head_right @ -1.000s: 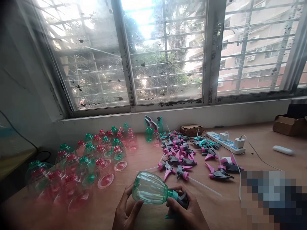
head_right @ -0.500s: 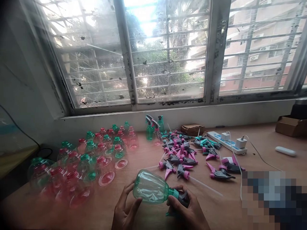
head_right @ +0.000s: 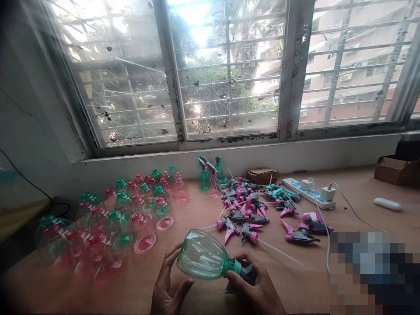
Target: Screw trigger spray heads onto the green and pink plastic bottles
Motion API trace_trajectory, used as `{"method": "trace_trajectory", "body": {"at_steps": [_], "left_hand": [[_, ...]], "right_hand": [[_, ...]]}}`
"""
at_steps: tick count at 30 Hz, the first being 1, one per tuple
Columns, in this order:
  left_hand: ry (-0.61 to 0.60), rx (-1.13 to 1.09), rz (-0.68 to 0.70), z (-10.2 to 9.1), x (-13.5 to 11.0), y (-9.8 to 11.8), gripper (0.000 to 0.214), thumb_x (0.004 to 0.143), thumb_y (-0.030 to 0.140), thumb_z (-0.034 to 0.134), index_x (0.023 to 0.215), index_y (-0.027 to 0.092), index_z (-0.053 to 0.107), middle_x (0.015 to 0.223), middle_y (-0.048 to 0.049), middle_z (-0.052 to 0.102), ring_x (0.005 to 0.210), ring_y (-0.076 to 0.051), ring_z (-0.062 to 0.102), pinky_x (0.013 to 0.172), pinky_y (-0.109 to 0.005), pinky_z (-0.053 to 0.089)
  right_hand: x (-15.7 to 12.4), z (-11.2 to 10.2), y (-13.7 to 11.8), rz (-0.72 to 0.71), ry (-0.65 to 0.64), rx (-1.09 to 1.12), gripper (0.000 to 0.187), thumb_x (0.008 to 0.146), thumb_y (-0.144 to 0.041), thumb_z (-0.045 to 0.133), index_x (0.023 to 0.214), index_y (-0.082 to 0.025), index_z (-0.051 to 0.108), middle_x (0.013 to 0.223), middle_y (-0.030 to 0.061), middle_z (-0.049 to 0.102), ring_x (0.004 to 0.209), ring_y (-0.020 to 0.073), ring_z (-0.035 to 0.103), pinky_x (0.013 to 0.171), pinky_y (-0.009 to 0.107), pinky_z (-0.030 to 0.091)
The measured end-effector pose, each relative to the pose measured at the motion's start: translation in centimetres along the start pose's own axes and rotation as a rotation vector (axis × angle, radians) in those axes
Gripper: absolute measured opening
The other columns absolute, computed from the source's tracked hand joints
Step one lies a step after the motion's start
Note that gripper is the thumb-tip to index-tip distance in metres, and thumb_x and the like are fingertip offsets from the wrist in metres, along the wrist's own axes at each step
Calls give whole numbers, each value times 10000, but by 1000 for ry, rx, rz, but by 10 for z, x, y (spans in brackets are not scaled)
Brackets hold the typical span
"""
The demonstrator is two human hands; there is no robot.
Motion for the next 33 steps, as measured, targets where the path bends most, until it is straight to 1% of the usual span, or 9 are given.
{"method": "trace_trajectory", "body": {"at_steps": [3,6,9,15,20,25,27,30,33], "left_hand": [[2,-15,-42,1,0,-3,471,791,473,734,1190,237,650,1302,-105,632,1272,-348,547,1097,-492,416],[-35,-24,-34,8,0,0,438,825,431,710,1225,264,642,1338,-88,615,1305,-327,520,1120,-473,393],[-52,-22,-22,10,1,2,407,866,388,668,1258,286,624,1360,-76,600,1317,-304,511,1133,-465,381],[-92,-48,-52,9,1,1,598,752,432,778,1291,262,583,1403,-96,563,1358,-345,461,1153,-496,349],[-68,28,-84,10,-1,-2,468,855,390,670,1295,257,579,1418,-104,546,1357,-325,464,1148,-500,351],[-51,31,15,11,-1,0,381,905,341,605,1282,281,592,1398,-88,565,1339,-305,490,1137,-490,376],[-58,33,34,12,-2,1,437,876,357,648,1298,273,573,1390,-97,574,1336,-316,497,1135,-493,383],[-76,55,6,12,-4,-1,571,816,424,714,1331,251,539,1413,-122,559,1361,-351,466,1136,-522,373],[-71,33,-22,9,-4,-2,569,806,478,711,1301,237,562,1410,-130,564,1355,-361,473,1131,-527,378]], "right_hand": [[0,-2,-1,-6,12,-15,360,779,-518,740,908,-197,642,653,22,736,642,240,708,635,314,551],[1,-4,-3,-20,19,-11,367,811,-535,700,918,-194,615,621,33,742,636,240,698,657,323,535],[2,-5,-1,-9,24,3,400,804,-561,695,929,-192,607,614,41,747,623,245,699,650,325,530],[0,-2,-3,-11,55,6,408,733,-552,762,884,-193,645,601,21,735,589,236,705,595,305,543],[-1,-2,-6,-31,55,13,392,752,-558,745,867,-193,656,597,24,733,580,222,686,584,298,546],[1,-5,-3,-35,60,40,415,762,-570,729,880,-181,643,578,32,722,570,224,674,606,338,581],[1,-5,-2,-36,63,48,407,764,-560,734,875,-178,645,579,30,720,570,225,676,610,348,591],[0,-4,-2,-32,73,61,402,753,-541,755,895,-181,648,593,22,722,579,224,683,609,338,589],[-1,-4,-3,-33,75,49,403,747,-543,758,897,-183,655,594,19,721,580,228,686,609,337,585]]}}
Point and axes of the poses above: each hand's wrist, its own x-axis towards the middle knuckle, its own z-axis out of the palm, y = z × x, the point moved 10 cm from there along x, towards the middle knuckle
